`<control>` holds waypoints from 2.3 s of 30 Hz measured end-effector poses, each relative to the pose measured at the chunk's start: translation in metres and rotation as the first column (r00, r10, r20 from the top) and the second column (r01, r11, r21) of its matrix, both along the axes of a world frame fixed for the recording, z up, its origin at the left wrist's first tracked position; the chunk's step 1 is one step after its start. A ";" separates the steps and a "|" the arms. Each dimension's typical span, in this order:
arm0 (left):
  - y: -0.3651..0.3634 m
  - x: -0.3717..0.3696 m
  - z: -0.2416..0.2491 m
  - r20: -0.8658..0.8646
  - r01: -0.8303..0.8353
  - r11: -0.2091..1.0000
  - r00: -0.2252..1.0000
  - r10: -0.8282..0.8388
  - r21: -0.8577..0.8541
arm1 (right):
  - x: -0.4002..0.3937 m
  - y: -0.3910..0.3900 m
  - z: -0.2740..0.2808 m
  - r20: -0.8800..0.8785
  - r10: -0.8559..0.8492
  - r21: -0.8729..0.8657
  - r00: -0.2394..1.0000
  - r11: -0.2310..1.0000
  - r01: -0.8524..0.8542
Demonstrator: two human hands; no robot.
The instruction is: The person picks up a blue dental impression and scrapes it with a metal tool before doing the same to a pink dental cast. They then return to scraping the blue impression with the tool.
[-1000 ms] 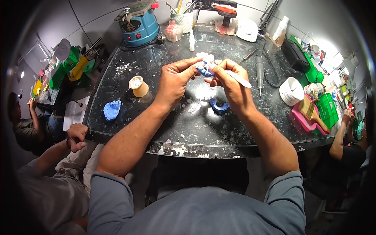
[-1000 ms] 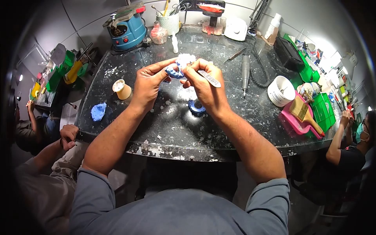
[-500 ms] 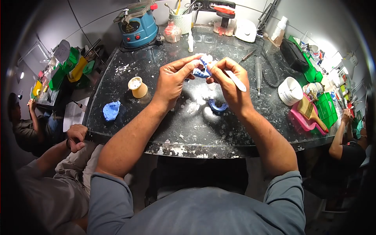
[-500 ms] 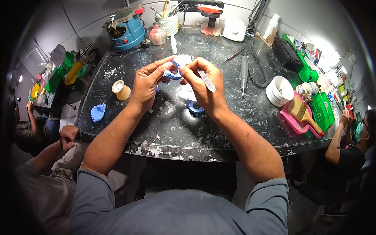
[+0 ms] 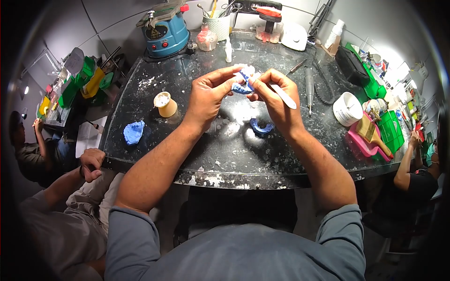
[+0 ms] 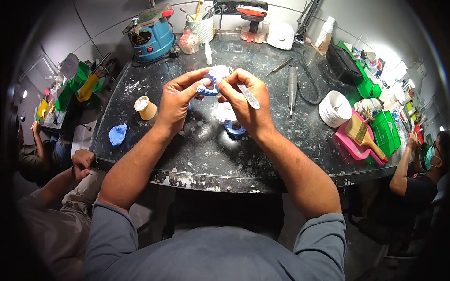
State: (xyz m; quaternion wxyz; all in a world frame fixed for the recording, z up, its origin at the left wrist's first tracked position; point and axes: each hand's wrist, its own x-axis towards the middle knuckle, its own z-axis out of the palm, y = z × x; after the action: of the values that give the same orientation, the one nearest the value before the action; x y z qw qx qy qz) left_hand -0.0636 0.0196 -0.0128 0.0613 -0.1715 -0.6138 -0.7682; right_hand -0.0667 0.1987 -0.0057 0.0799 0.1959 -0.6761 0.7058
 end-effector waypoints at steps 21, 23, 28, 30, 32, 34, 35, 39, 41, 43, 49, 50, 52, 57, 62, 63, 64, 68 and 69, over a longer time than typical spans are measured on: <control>0.001 0.000 0.001 -0.029 0.026 0.997 0.999 -0.024 0.071 | 0.001 -0.001 0.000 -0.027 -0.008 0.018 1.000 1.000 0.008; 0.001 0.002 0.003 -0.024 0.011 0.999 1.000 -0.010 0.045 | 0.001 -0.001 -0.001 -0.027 -0.002 0.012 1.000 1.000 0.003; 0.000 0.001 0.003 -0.019 0.024 0.998 1.000 -0.023 0.055 | 0.001 0.000 -0.001 -0.019 -0.005 0.015 1.000 1.000 0.005; 0.000 0.001 0.003 -0.018 0.026 0.998 1.000 -0.025 0.058 | 0.001 0.000 -0.001 -0.025 -0.006 0.010 1.000 1.000 0.007; 0.000 0.002 0.004 -0.018 0.017 0.999 1.000 -0.016 0.051 | 0.001 0.000 -0.001 -0.029 -0.010 0.015 1.000 1.000 0.010; 0.001 0.002 0.005 -0.015 0.014 0.999 1.000 -0.013 0.049 | 0.001 -0.001 0.000 -0.035 -0.013 0.020 0.999 1.000 0.014; 0.001 0.003 0.005 -0.011 0.011 0.999 1.000 -0.010 0.047 | 0.001 0.000 0.000 -0.034 -0.017 0.028 0.999 0.999 0.018; 0.001 0.002 0.004 -0.005 0.027 0.998 1.000 -0.027 0.055 | 0.000 -0.001 -0.002 -0.038 -0.016 0.013 0.999 1.000 0.016; 0.000 0.002 0.004 -0.010 0.017 0.999 1.000 -0.016 0.044 | -0.001 -0.001 -0.003 -0.036 -0.010 0.010 0.999 1.000 0.010; 0.000 0.001 0.003 -0.008 0.016 0.999 1.000 -0.016 0.039 | -0.001 -0.001 -0.003 -0.036 -0.004 0.007 0.999 1.000 0.004; -0.004 0.001 0.004 0.005 0.007 1.000 1.000 -0.008 0.017 | 0.001 0.001 0.004 0.019 -0.013 0.004 1.000 1.000 0.013; -0.006 0.000 0.004 0.023 0.020 1.000 1.000 -0.020 0.010 | 0.001 0.001 0.005 0.042 -0.011 -0.003 0.999 1.000 0.011; -0.005 -0.002 0.003 0.004 0.012 1.000 1.000 -0.012 0.016 | 0.000 0.002 0.007 0.063 -0.010 -0.010 0.998 1.000 0.010; -0.006 -0.007 -0.002 -0.004 0.015 0.999 1.000 -0.015 -0.046 | -0.008 0.008 0.006 -0.051 -0.012 0.067 0.999 0.998 0.016; -0.034 -0.008 0.036 -0.302 -0.210 0.976 0.929 0.215 0.047 | -0.030 0.027 0.010 -0.082 -0.065 -0.058 0.994 0.997 0.060; -0.047 0.001 0.050 -0.368 -0.264 0.962 0.890 0.270 0.068 | -0.039 0.034 0.005 -0.122 -0.114 -0.001 0.986 0.993 0.115; -0.060 0.015 0.061 -0.395 -0.341 0.933 0.846 0.358 0.114 | -0.047 0.042 0.000 -0.163 -0.161 0.056 0.973 0.984 0.172; -0.136 0.071 0.041 -0.401 -0.734 0.675 0.596 0.695 0.078 | -0.055 0.055 -0.008 -0.367 -0.246 0.341 0.897 0.862 0.376; -0.151 0.082 0.030 -0.384 -0.793 0.609 0.556 0.737 0.022 | -0.052 0.054 -0.009 -0.404 -0.242 0.367 0.882 0.840 0.399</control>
State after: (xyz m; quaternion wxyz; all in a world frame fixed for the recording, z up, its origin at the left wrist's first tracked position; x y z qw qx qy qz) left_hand 0.0184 -0.1317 0.0169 0.4860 -0.0267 -0.6620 -0.5700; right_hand -0.1192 0.2529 -0.0144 0.2685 0.2105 -0.8166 0.4655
